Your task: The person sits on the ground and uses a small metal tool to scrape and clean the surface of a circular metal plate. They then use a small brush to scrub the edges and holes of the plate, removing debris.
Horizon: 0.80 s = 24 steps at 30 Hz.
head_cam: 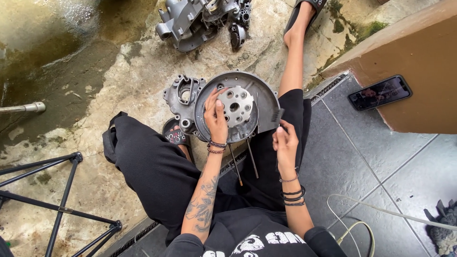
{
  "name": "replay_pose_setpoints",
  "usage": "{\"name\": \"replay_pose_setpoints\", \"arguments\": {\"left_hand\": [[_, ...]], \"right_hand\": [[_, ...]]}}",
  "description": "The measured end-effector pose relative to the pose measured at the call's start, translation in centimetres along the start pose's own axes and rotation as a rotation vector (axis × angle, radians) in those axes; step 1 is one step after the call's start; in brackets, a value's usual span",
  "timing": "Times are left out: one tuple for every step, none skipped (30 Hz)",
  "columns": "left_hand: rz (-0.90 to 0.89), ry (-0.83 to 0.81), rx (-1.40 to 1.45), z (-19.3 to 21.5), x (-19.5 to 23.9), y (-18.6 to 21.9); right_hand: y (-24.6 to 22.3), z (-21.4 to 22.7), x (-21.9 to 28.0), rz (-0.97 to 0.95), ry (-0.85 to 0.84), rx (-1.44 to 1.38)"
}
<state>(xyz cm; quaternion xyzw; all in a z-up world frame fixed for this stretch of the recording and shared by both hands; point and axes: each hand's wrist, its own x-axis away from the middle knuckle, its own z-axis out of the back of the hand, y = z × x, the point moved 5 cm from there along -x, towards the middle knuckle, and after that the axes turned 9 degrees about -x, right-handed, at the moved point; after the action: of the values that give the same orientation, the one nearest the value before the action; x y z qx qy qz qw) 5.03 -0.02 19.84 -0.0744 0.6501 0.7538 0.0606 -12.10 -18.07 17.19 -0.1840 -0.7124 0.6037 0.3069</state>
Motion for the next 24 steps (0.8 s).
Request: {"name": "replay_pose_setpoints", "arguments": {"left_hand": [[0.001, -0.001, -0.001, 0.1, 0.1, 0.9], [0.139, 0.087, 0.087, 0.6, 0.4, 1.2], [0.275, 0.176, 0.177, 1.0, 0.7, 1.5], [0.274, 0.177, 0.177, 1.6, 0.7, 2.4], [0.481, 0.127, 0.514, 1.4, 0.8, 2.4], [0.686, 0.072, 0.853, 1.0, 1.1, 2.8], [0.683, 0.074, 0.853, 1.1, 0.9, 2.1], [0.803, 0.06, 1.073, 0.6, 1.0, 1.3], [0.922, 0.044, 1.294, 0.1, 1.2, 0.7], [0.919, 0.046, 1.295, 0.3, 1.6, 0.3], [0.955, 0.002, 1.39, 0.1, 2.1, 0.1], [0.99, -0.044, 1.485, -0.1, 2.6, -0.1], [0.987, -0.045, 1.487, 0.2, 2.2, 1.5], [1.037, -0.041, 1.528, 0.5, 2.0, 3.2], [1.088, -0.039, 1.567, 0.8, 1.8, 4.8], [1.085, -0.041, 1.567, 1.5, 1.7, 5.6], [1.049, -0.129, 1.541, 2.0, 1.6, 6.6], [1.011, -0.216, 1.514, 2.6, 1.5, 7.6], [1.008, -0.218, 1.514, 3.1, 0.6, 9.8], [0.984, -0.294, 1.507, 3.5, -0.3, 12.2], [0.961, -0.365, 1.497, 4.1, -1.0, 14.6], [0.961, -0.362, 1.494, 3.7, -1.0, 14.6], [0.917, -0.385, 1.436, 3.2, -1.6, 14.7], [0.872, -0.406, 1.377, 2.7, -2.3, 14.8]], "right_hand": [[-0.1, 0.1, 0.0, -0.002, 0.001, -0.001], [-0.1, 0.3, 0.1, -0.022, 0.025, -0.025], [-0.1, 0.6, 0.1, -0.04, 0.048, -0.05], [0.2, 0.6, 0.4, -0.04, 0.047, -0.051], [0.6, 0.5, 0.6, -0.049, 0.049, -0.062], [0.9, 0.3, 0.8, -0.059, 0.051, -0.073], [1.3, 0.2, 1.1, -0.058, 0.048, -0.074], [1.8, 0.0, 1.4, -0.069, 0.038, -0.094], [2.2, -0.2, 1.7, -0.08, 0.028, -0.114], [2.8, -0.4, 1.9, -0.079, 0.025, -0.115], [3.4, -0.4, 2.1, -0.085, 0.021, -0.134], [4.0, -0.5, 2.2, -0.091, 0.016, -0.153], [3.7, -0.7, 2.5, -0.088, 0.015, -0.152], [3.4, -0.8, 2.7, -0.089, 0.008, -0.149], [3.2, -1.2, 3.0, -0.089, 0.001, -0.148], [2.3, -1.4, 3.2, -0.087, 0.0, -0.15], [1.4, -1.7, 3.4, -0.059, 0.002, -0.157], [0.4, -1.9, 3.5, -0.03, 0.004, -0.165], [-0.5, -2.0, 3.5, -0.028, 0.002, -0.167], [-1.6, -2.1, 3.5, 0.029, -0.01, -0.182], [-2.6, -2.2, 3.8, 0.082, -0.022, -0.197], [-4.7, -3.0, 4.5, 0.079, -0.023, -0.199], [-7.3, -4.2, 4.8, 0.156, -0.056, -0.183], [-9.9, -5.4, 5.1, 0.233, -0.089, -0.167]]}}
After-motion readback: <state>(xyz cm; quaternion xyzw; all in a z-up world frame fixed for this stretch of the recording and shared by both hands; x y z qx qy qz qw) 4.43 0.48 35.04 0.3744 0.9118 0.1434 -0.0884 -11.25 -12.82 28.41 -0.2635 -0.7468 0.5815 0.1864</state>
